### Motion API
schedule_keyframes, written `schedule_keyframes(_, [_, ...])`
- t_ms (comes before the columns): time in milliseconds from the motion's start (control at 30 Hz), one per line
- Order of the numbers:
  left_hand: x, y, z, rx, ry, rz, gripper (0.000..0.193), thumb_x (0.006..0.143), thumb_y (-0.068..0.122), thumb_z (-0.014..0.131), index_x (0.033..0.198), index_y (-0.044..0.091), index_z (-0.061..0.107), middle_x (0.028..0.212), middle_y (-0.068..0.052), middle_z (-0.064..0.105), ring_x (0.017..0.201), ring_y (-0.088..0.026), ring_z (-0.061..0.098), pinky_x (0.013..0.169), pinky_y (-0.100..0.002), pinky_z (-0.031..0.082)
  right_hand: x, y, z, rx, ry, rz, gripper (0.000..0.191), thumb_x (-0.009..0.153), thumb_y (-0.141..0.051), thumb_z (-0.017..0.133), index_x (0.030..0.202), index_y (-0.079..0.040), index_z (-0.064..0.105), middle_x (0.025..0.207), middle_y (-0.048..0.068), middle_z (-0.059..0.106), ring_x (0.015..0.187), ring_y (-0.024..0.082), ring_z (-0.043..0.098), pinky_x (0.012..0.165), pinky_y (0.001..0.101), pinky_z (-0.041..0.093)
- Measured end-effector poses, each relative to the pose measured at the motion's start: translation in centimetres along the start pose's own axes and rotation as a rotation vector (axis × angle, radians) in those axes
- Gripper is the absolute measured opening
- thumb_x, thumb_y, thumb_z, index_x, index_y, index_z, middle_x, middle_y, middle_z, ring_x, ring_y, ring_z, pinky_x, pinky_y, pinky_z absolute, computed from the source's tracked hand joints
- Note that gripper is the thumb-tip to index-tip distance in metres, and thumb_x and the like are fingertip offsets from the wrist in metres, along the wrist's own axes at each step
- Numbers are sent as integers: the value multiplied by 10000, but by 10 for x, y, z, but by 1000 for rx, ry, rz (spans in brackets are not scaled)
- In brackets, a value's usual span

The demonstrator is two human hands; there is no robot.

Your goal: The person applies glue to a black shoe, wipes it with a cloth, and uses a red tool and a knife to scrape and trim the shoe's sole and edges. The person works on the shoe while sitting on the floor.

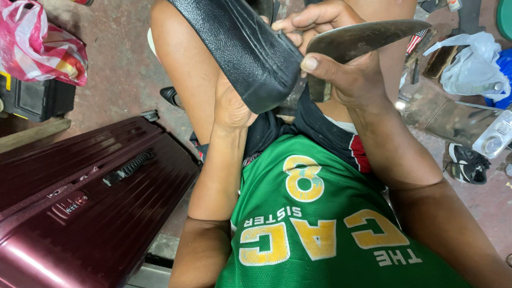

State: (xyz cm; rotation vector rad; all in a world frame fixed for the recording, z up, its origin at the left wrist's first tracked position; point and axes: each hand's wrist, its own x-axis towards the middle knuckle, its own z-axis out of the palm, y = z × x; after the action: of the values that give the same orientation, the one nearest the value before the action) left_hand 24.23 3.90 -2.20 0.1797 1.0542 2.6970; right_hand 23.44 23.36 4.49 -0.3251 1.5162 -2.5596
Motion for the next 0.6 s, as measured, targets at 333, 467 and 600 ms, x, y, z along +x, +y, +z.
schedule_keyframes(333, [-1,2,-2,151,-28,19,546,1076,188,758,1464,-11,430,1323,-87,626,1213,-160,621,1108,-320,502,-1,-2,4,-182,87,1,393,1010,-171,700,1307,52,571,1001,84,644,1045,120,655,1049,264,516])
schedule_keyframes(467, [-3,2,-5,173,-5,1,622,1052,258,761,1510,9,421,1343,-75,613,1235,-144,606,1108,-311,499,-5,-5,4,-282,75,-21,380,1084,-171,688,1355,74,583,1104,104,692,946,64,607,928,214,501])
schedule_keyframes(600, [-2,3,-6,147,-5,4,635,1050,265,755,1530,17,420,1350,-80,610,1235,-146,612,1098,-316,505,-5,-7,8,-309,148,65,392,1005,-191,665,1296,67,613,934,49,622,812,31,542,774,190,452])
